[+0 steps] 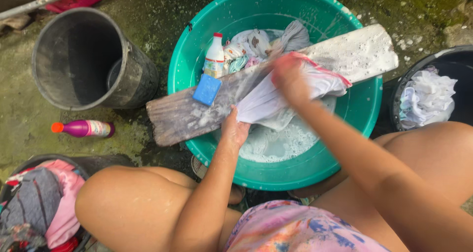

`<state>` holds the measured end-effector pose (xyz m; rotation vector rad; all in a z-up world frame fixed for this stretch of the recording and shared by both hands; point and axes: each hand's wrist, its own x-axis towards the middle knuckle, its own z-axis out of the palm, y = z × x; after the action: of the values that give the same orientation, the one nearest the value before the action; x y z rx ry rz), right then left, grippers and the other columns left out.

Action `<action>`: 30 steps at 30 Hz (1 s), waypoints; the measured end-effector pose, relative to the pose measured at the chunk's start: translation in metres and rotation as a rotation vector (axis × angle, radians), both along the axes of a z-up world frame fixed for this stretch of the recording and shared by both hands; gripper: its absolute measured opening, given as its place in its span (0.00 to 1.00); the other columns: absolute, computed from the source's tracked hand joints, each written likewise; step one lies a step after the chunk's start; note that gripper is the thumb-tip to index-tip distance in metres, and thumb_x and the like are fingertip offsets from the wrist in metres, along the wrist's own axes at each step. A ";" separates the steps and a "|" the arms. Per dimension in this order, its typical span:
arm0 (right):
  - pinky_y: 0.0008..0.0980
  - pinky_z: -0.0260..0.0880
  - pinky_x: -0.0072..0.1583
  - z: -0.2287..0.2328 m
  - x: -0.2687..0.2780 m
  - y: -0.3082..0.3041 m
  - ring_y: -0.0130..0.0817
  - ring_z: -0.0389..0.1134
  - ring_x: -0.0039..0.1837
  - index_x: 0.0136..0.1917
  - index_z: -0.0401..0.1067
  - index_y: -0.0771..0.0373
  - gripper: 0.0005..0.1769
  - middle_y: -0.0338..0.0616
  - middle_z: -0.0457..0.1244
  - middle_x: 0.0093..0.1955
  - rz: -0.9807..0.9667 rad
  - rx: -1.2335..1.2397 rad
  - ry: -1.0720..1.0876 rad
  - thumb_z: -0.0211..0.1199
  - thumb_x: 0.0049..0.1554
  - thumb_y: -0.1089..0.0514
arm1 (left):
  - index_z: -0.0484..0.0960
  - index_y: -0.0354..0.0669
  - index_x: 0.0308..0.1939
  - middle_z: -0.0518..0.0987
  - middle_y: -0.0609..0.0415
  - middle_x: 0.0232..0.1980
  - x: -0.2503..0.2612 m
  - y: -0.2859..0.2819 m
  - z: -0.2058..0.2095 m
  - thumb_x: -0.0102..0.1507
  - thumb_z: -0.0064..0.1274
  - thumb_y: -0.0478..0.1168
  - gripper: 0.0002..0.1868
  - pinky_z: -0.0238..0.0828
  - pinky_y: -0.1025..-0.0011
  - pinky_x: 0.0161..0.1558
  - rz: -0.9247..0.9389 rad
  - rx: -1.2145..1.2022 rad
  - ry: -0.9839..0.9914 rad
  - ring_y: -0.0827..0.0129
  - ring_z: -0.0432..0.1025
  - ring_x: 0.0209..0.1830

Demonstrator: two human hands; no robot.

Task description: The person washes a white t-shirt by hand, using a wooden board, a brush, soap, and liquid bleach in a large green basin.

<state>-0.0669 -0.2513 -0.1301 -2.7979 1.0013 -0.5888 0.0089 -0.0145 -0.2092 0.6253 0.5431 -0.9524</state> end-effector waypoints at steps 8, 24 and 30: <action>0.54 0.70 0.48 0.036 0.014 -0.036 0.62 0.66 0.54 0.75 0.61 0.52 0.30 0.71 0.59 0.67 -0.062 -0.025 0.115 0.56 0.60 0.62 | 0.68 0.28 0.66 0.75 0.40 0.67 -0.001 0.000 0.014 0.71 0.46 0.48 0.27 0.69 0.56 0.67 0.017 -0.030 -0.069 0.53 0.70 0.67; 0.50 0.71 0.60 0.021 -0.091 -0.096 0.56 0.64 0.63 0.81 0.45 0.56 0.55 0.61 0.56 0.67 -0.223 0.671 -0.222 0.72 0.47 0.59 | 0.64 0.37 0.70 0.72 0.43 0.69 -0.003 -0.001 0.031 0.71 0.33 0.61 0.35 0.65 0.52 0.66 -0.229 0.117 -0.127 0.53 0.69 0.67; 0.37 0.69 0.58 0.034 -0.117 -0.058 0.48 0.64 0.63 0.70 0.62 0.66 0.46 0.57 0.60 0.66 -0.364 0.960 -0.046 0.79 0.42 0.60 | 0.67 0.35 0.69 0.73 0.42 0.68 -0.018 -0.017 0.073 0.70 0.35 0.62 0.37 0.64 0.50 0.66 -0.288 0.040 -0.287 0.52 0.69 0.66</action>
<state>-0.1834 -0.3094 -0.0956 -1.7728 1.3274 -0.1173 -0.0090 -0.0319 -0.1359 0.8762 0.2189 -1.0997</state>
